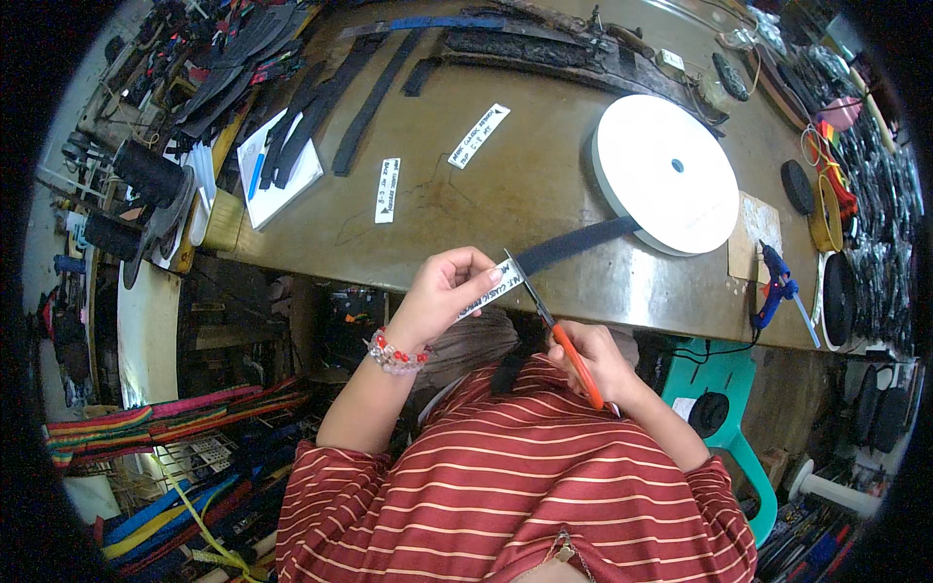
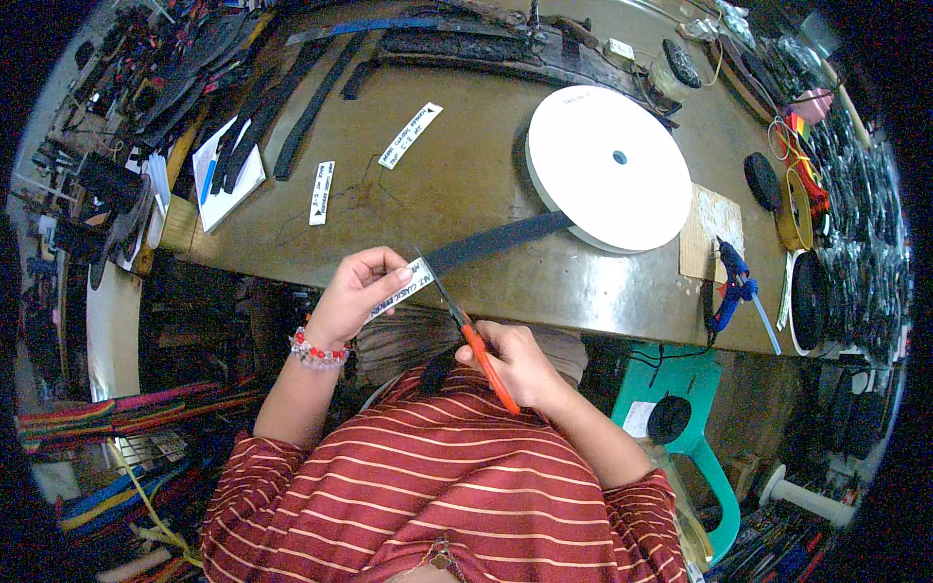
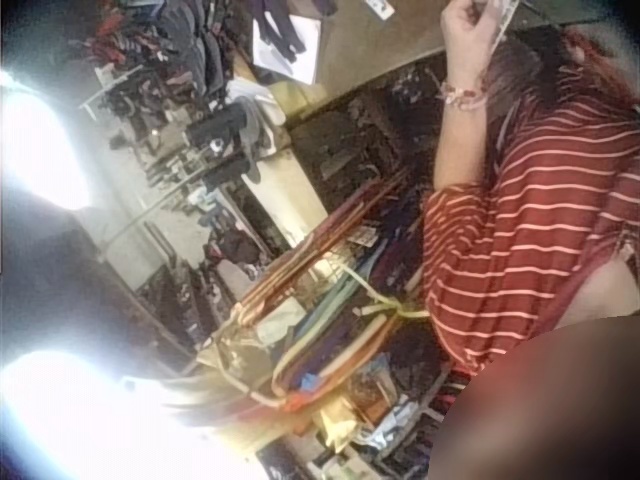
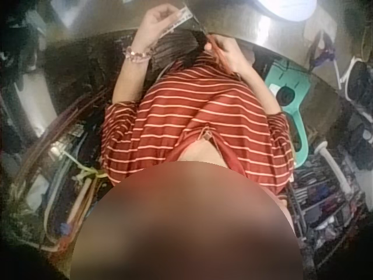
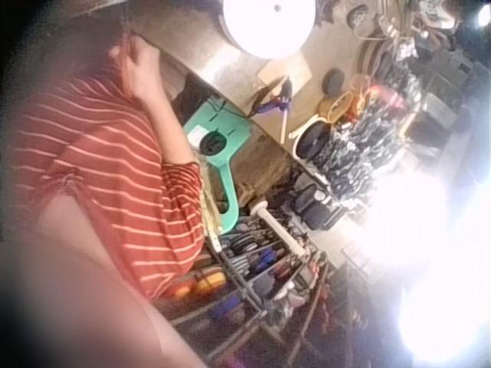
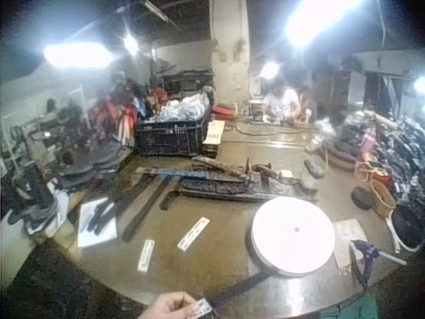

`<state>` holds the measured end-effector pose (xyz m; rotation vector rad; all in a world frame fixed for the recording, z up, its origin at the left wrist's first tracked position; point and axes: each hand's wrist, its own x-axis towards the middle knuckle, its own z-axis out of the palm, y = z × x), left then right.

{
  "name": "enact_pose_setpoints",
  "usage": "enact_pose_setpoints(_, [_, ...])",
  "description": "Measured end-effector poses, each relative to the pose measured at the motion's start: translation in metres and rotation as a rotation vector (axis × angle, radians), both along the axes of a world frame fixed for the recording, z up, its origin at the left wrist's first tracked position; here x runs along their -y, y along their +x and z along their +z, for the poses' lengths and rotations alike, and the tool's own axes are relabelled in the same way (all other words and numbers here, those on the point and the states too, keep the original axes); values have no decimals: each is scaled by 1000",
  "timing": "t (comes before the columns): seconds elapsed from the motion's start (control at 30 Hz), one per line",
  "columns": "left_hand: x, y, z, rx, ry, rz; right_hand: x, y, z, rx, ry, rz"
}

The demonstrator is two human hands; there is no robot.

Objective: The person assembles black straps by attaching metal buckles and applying adhesive. They then cut and attach white labels to the strap ends using scissors.

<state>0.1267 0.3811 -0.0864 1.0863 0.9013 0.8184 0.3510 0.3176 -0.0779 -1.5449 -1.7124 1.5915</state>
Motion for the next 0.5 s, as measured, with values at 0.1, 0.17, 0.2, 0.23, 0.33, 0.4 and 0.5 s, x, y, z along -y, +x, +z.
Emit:
enact_pose_setpoints(0.1, [0,0,-1,-13,-11,5,0,-1,-2,30,21,-19])
enact_pose_setpoints(0.17, [-1,-1,-3,-35,1,-11,1,0,-5,34,24,-16])
enact_pose_setpoints(0.2, [-4,-2,-4,-81,38,4,1,1,-6,28,19,-10])
enact_pose_setpoints(0.23, [-8,-4,-5,-116,83,16,2,3,-8,22,16,-5])
enact_pose_setpoints(0.33, [-31,-14,-8,-417,199,133,5,9,-10,-66,-138,-40])
enact_pose_setpoints(0.4, [-49,-17,-9,-651,391,185,7,12,-10,-248,-106,-118])
enact_pose_setpoints(0.5, [-60,-6,0,-821,850,317,7,12,-8,-389,-94,-307])
